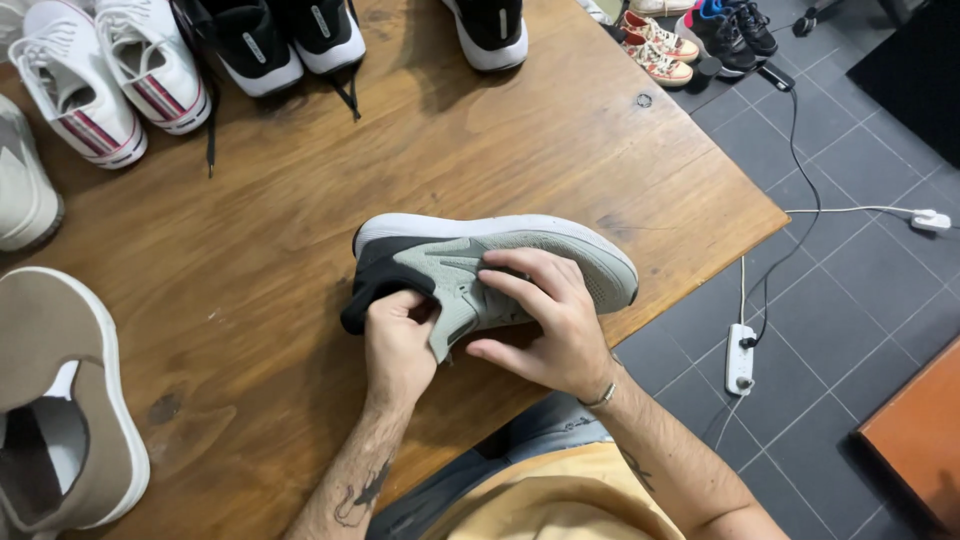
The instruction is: The person laces a light green sneaker on a wooden table, threading the laces through the eyelets and adjusting them. They then remove the laces from the shoe and place the shoe back on the table among other footwear.
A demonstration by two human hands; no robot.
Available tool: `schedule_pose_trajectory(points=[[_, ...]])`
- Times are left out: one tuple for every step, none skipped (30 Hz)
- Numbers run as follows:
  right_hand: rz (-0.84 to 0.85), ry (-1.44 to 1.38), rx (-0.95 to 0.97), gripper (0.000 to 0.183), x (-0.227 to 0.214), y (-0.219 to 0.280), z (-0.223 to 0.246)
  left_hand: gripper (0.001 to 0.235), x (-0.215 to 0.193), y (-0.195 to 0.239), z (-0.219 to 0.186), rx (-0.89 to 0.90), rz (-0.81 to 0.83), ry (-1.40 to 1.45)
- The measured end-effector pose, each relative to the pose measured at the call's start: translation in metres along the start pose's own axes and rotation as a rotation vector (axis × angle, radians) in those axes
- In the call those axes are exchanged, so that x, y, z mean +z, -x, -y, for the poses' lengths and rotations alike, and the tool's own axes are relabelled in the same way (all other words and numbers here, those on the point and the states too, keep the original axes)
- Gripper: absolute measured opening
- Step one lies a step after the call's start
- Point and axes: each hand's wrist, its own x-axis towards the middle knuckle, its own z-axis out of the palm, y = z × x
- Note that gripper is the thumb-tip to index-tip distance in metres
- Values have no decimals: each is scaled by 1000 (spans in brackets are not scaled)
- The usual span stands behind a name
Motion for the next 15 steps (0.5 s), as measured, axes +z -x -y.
schedule_pose_trajectory(points=[[-17, -6, -1, 60, 0, 1, 2, 18, 1, 2, 7, -13, 6, 47], [-35, -10, -1, 57, 1, 2, 3, 19, 3, 2, 14, -25, 15, 94], [-35, -8, -2, 57, 1, 1, 4, 19, 4, 1, 18, -23, 16, 96], [-41, -5, -2, 52, 1, 1, 5, 17, 4, 2, 22, 13, 24, 151], [-48, -2, -3, 47, 1, 1, 7, 16, 5, 3, 26, 49, 31, 207], [-45, -2, -5, 47, 1, 0, 8, 16, 5, 3, 34, 47, 28, 210], [-58, 6, -10, 42, 0, -1, 8, 14, 4, 2, 42, 70, 38, 188], [-72, 13, -17, 37, 0, -2, 9, 13, 4, 1, 49, 93, 46, 166], [-68, 12, -20, 37, -3, -7, 9, 13, 5, -1, 51, 92, 43, 169], [-101, 67, -48, 33, -5, -9, 10, 13, 5, -2, 54, 86, 58, 206], [-134, 121, -77, 30, -8, -12, 11, 14, 6, -3, 57, 80, 72, 242], [-129, 120, -78, 30, -10, -16, 9, 14, 9, -4, 67, 77, 69, 245], [-123, 172, -90, 30, -11, -21, 6, 15, 12, -5, 76, 45, 73, 259], [-118, 224, -103, 30, -13, -26, 4, 16, 14, -6, 86, 14, 77, 272], [-114, 223, -106, 30, -11, -26, 2, 16, 15, -5, 84, 13, 73, 275]])
